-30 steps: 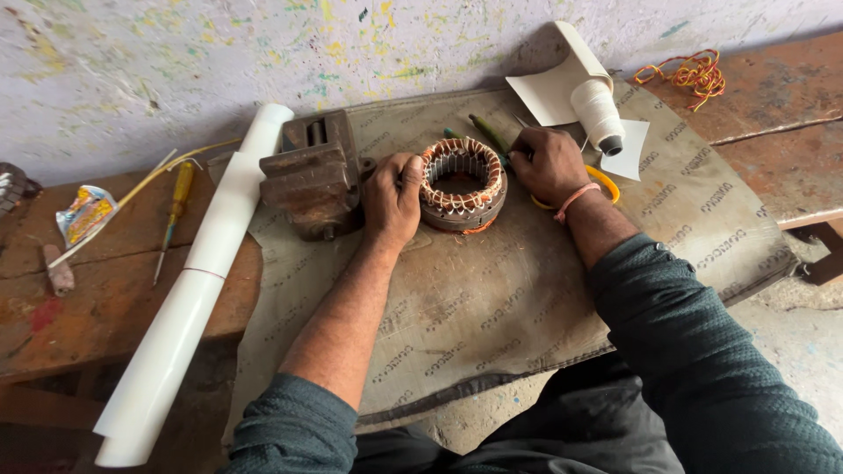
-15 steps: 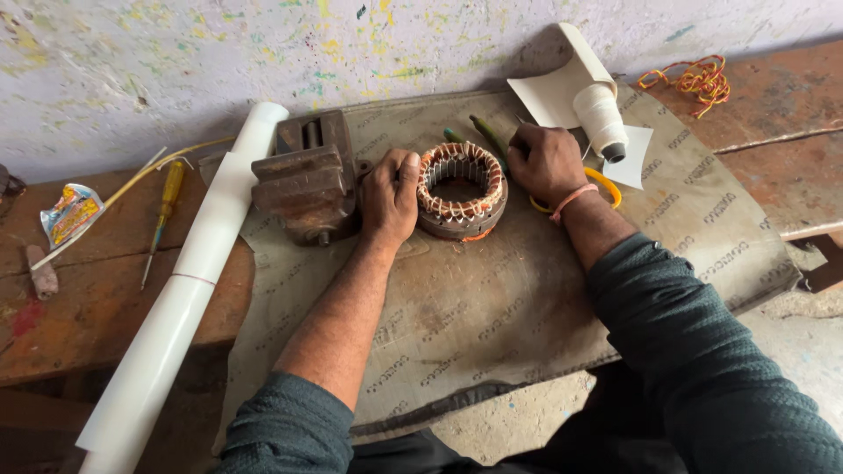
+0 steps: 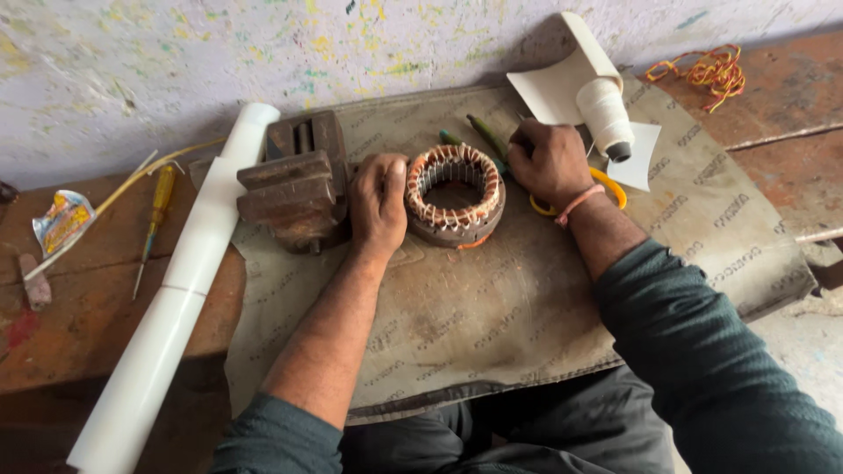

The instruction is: The person works on the internal coils of a motor stator, using pliers to cut or pull wires and then handling the copper windings by hand on a workbench.

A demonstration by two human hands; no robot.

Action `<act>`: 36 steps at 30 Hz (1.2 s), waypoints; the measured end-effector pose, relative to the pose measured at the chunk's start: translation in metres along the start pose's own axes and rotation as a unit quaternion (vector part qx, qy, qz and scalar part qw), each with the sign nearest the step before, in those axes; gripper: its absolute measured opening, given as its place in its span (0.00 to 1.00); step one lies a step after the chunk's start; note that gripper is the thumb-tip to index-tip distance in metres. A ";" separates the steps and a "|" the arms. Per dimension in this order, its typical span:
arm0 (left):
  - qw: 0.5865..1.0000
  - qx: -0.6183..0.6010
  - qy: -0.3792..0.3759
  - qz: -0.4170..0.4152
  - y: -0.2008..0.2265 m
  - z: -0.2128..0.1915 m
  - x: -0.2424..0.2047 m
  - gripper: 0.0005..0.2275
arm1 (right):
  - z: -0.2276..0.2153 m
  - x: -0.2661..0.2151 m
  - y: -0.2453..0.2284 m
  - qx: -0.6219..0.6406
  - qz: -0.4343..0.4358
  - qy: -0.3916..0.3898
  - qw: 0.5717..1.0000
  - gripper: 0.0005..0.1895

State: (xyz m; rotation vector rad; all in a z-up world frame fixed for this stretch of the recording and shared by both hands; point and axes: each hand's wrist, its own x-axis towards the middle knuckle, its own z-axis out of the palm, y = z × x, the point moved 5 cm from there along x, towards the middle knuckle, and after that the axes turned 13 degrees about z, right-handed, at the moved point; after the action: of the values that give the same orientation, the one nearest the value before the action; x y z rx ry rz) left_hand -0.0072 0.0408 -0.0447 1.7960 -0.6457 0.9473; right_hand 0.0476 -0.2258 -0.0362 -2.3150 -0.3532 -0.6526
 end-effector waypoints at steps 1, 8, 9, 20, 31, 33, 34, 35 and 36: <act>1.000 -0.010 0.006 0.018 0.006 -0.002 0.003 0.17 | 0.000 -0.001 -0.001 0.016 0.004 -0.001 1.000 0.05; 0.971 0.101 -0.042 0.214 0.076 -0.009 0.004 0.17 | -0.007 0.000 -0.008 0.054 -0.004 -0.015 0.998 0.04; 0.971 0.100 -0.044 0.213 0.078 -0.004 0.004 0.17 | -0.007 -0.001 -0.008 0.055 -0.002 -0.015 0.998 0.04; 0.895 0.220 -0.365 0.128 0.099 0.042 0.018 0.30 | -0.006 -0.003 -0.005 0.052 0.024 -0.031 0.998 0.05; 0.874 0.065 -0.367 -0.311 0.052 0.026 0.060 0.20 | -0.003 -0.003 0.004 0.062 0.003 -0.046 0.997 0.06; 0.908 -0.013 -0.287 -0.304 0.029 0.013 0.074 0.23 | -0.002 -0.004 0.002 0.073 -0.006 -0.053 0.996 0.06; 0.932 -0.091 -0.205 -0.285 0.022 0.007 0.079 0.25 | -0.003 -0.004 0.000 0.081 -0.009 -0.051 0.995 0.06; 0.932 -0.092 -0.203 -0.286 0.015 0.006 0.076 0.25 | -0.006 -0.005 -0.001 0.084 -0.009 -0.049 0.995 0.06; 0.917 -0.119 -0.195 -0.328 0.007 0.005 0.071 0.23 | -0.006 -0.006 -0.003 0.084 -0.011 -0.051 0.995 0.06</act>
State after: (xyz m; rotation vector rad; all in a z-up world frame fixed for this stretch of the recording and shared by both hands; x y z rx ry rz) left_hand 0.0287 0.0328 0.0165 1.8059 -0.3280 0.0514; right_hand 0.0390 -0.2284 -0.0340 -2.1912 -0.4625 -0.4967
